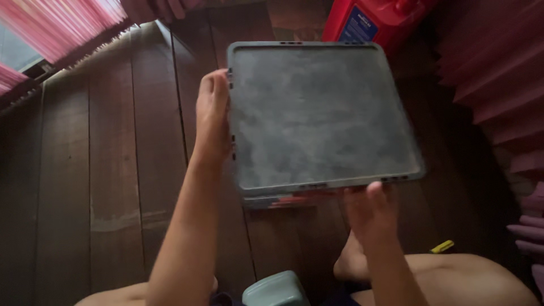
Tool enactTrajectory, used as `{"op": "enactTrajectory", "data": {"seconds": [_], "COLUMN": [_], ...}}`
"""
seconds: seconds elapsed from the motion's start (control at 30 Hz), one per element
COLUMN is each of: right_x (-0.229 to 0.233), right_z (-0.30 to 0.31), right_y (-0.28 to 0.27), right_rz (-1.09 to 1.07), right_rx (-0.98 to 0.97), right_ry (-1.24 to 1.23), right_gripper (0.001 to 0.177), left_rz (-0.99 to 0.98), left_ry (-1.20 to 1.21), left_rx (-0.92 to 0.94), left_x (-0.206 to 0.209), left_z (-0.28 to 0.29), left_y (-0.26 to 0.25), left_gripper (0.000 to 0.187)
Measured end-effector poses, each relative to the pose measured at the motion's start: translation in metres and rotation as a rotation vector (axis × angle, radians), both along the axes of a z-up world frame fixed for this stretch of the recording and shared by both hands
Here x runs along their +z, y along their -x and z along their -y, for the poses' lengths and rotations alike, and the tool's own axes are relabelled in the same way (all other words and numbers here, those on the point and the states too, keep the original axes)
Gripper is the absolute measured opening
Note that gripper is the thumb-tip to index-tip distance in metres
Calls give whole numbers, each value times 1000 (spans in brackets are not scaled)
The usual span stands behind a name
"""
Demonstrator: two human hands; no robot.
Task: The person sits on the floor and assembles red cross-shaped plastic pieces onto black rectangular trays. They repeatedly pick up trays and red pieces, fit the pieces into slots on the trays, and stack the assembled units.
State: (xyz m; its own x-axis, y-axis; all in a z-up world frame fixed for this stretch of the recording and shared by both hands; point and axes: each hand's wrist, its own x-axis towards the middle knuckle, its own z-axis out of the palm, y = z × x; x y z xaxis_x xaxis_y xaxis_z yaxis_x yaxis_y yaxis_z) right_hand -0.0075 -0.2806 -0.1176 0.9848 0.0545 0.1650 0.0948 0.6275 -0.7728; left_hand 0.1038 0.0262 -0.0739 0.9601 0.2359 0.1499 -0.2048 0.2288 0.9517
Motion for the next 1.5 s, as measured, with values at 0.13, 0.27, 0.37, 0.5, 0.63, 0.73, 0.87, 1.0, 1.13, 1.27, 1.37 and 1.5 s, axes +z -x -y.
{"op": "enactTrajectory", "data": {"seconds": [0.13,0.27,0.37,0.5,0.63,0.73,0.87,1.0,1.13,1.27,1.37,1.5], "right_x": [6,8,12,18,18,14,10,11,17,21,24,34], "right_z": [-16,-27,-39,-47,-51,-52,-47,-45,-47,-43,-43,-47], "right_y": [5,3,3,9,17,20,27,31,30,30,28,23], "right_rz": [-98,-18,-28,-112,-94,-124,-153,-158,-162,-219,-283,-229], "right_rx": [-14,-85,-155,-142,-151,-160,-103,-130,-141,-74,-156,-106], "right_ry": [-206,-203,-164,-210,-163,-170,-207,-233,-169,-212,-145,-124], "right_gripper": [19,27,28,34,39,45,49,45,41,38,39,41], "left_rz": [69,244,107,-205,-116,-55,-46,-37,-17,85,49,52], "left_ry": [256,501,428,354,604,675,650,580,554,395,421,392], "left_rx": [157,738,803,315,167,189,237,249,89,90,77,55], "left_x": [-19,-22,-26,-35,-23,-13,-14,-22,-21,-17,-11,-12], "left_z": [-10,23,103,150,144,139,139,143,147,146,145,145], "left_y": [33,106,143,152,152,152,156,157,154,152,150,150], "left_gripper": [62,42,38,39,21,17,19,20,10,20,11,13]}}
